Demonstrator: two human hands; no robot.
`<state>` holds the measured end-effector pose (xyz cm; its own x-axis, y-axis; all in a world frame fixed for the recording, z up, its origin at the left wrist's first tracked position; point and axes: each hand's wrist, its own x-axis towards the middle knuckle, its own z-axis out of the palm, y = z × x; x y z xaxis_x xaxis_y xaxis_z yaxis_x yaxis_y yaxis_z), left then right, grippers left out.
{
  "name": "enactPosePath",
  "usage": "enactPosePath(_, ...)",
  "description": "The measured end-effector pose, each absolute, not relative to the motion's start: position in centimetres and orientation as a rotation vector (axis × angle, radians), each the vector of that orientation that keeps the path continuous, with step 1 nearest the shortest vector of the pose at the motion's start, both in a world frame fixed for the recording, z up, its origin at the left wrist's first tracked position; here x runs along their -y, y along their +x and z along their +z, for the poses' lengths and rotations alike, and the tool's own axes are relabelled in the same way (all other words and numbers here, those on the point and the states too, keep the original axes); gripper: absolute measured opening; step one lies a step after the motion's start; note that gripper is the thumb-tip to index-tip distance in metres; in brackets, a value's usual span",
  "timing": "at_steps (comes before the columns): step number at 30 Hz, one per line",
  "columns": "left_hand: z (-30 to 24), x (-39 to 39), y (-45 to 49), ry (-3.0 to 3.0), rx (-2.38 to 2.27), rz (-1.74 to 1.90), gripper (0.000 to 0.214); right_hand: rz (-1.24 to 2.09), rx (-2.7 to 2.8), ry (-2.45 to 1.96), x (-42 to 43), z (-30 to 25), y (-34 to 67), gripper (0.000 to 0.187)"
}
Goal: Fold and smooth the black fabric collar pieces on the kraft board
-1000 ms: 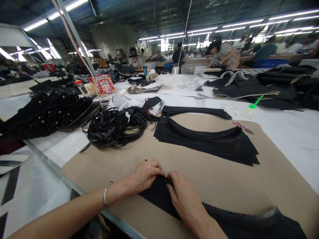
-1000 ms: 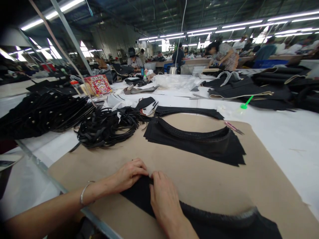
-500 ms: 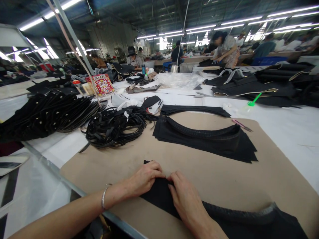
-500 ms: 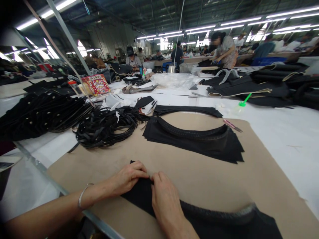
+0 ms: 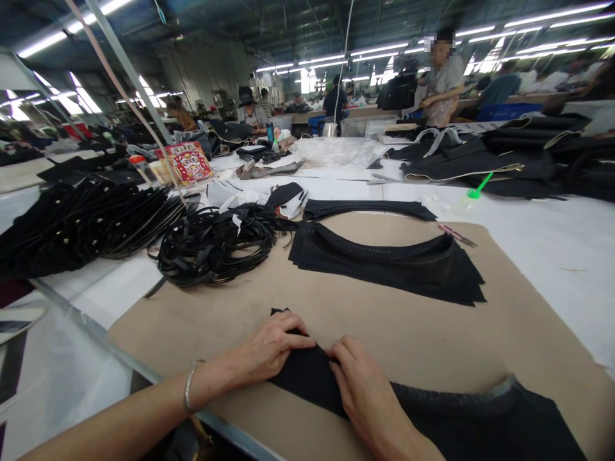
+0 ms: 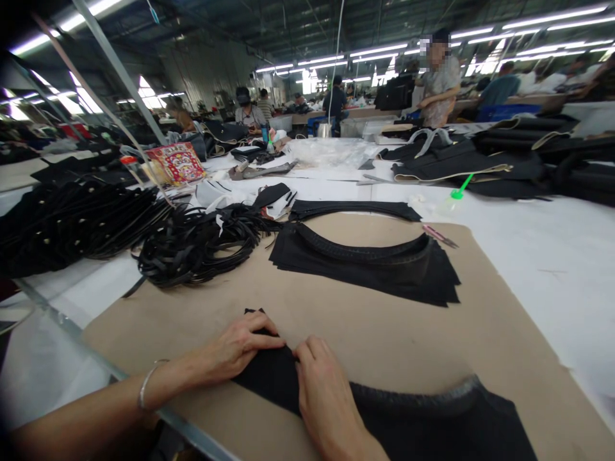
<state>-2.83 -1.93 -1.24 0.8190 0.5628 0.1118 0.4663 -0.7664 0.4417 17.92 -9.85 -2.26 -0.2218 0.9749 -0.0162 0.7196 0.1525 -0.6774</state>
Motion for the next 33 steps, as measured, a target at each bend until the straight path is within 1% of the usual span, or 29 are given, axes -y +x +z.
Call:
enactPosePath(9, -1.1, 2.4, -3.2, 2.705, -0.779, 0.255, 0.048, 0.817, 2.037, -1.531, 10.4, -2.5, 19.1, 0.025)
enactPosePath(15, -1.4, 2.7, -2.5, 2.727, -0.712, 0.327, 0.04, 0.778, 2.058, -1.527, 10.8, -2.8, 19.7, 0.024)
enactPosePath(23, -0.5, 3.2, -1.4, 2.773, -0.742, 0.142, 0.043, 0.758, 2.066, -1.506, 10.8, -3.3, 20.0, 0.02)
enactPosePath(29, -0.5, 3.4, -1.5, 2.81, -0.727, 0.142, 0.042, 0.74, 2.084, -1.491, 11.3, -3.2, 21.0, 0.02)
enactPosePath(33, -0.8, 3.5, -1.5, 2.827, -0.694, 0.211, 0.042, 0.684, 2.109, -1.469, 11.8, -3.7, 21.7, 0.019)
